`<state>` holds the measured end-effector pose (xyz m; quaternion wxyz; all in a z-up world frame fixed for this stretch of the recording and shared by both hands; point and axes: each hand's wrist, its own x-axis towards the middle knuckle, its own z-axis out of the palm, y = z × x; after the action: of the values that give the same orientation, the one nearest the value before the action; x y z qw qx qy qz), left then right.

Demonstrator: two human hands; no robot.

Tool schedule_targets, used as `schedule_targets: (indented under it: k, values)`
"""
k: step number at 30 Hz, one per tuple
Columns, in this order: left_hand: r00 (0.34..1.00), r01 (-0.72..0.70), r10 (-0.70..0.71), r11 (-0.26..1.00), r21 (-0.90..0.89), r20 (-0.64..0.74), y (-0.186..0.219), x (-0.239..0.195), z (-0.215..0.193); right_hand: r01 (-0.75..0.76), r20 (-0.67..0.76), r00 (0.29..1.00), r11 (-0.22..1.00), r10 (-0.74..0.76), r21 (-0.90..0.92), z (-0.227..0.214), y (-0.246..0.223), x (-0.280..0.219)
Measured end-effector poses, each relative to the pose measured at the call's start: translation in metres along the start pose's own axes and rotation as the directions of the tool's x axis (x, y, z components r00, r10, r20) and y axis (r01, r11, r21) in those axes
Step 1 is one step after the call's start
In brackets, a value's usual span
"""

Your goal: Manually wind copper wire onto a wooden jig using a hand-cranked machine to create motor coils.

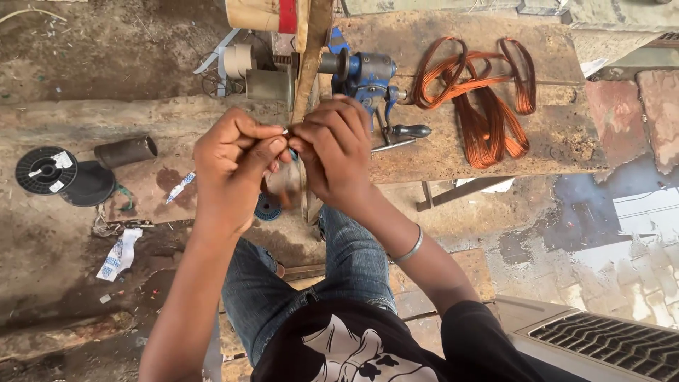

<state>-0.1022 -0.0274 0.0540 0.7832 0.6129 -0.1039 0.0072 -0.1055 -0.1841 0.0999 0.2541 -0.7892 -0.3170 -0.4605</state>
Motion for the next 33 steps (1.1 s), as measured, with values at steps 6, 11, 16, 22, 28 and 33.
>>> schedule_targets:
  k: [6,11,16,22,28,33]
  values:
    - [0.924,-0.381,0.352,0.890,0.251,0.151,-0.004,0.000,-0.007,-0.856,0.829,0.399,-0.165,0.391,0.490,0.019,0.044,-0.058]
    - [0.957,-0.281,0.268,0.951,0.132,0.109,-0.003,0.003,-0.008,-0.057,0.300,0.954,0.984,0.004,0.169,-0.010,0.020,-0.007]
    - [0.983,-0.173,0.168,0.983,0.057,0.078,-0.002,0.005,-0.003,-0.697,0.585,0.713,0.487,0.388,0.527,0.004,0.029,-0.051]
    - [0.998,-0.064,0.070,0.919,-0.388,0.002,0.047,0.014,-0.011,-0.720,0.673,0.679,0.449,0.294,0.530,-0.021,0.049,-0.074]
    - [0.988,0.056,0.000,0.933,-0.357,0.153,0.022,0.021,-0.028,-0.690,0.738,0.665,-0.287,0.113,0.665,-0.060,0.092,-0.151]
    - [0.996,-0.024,0.034,0.993,-0.115,0.085,0.024,0.036,0.004,-0.289,0.499,0.597,-0.411,0.628,0.864,-0.106,0.116,-0.179]
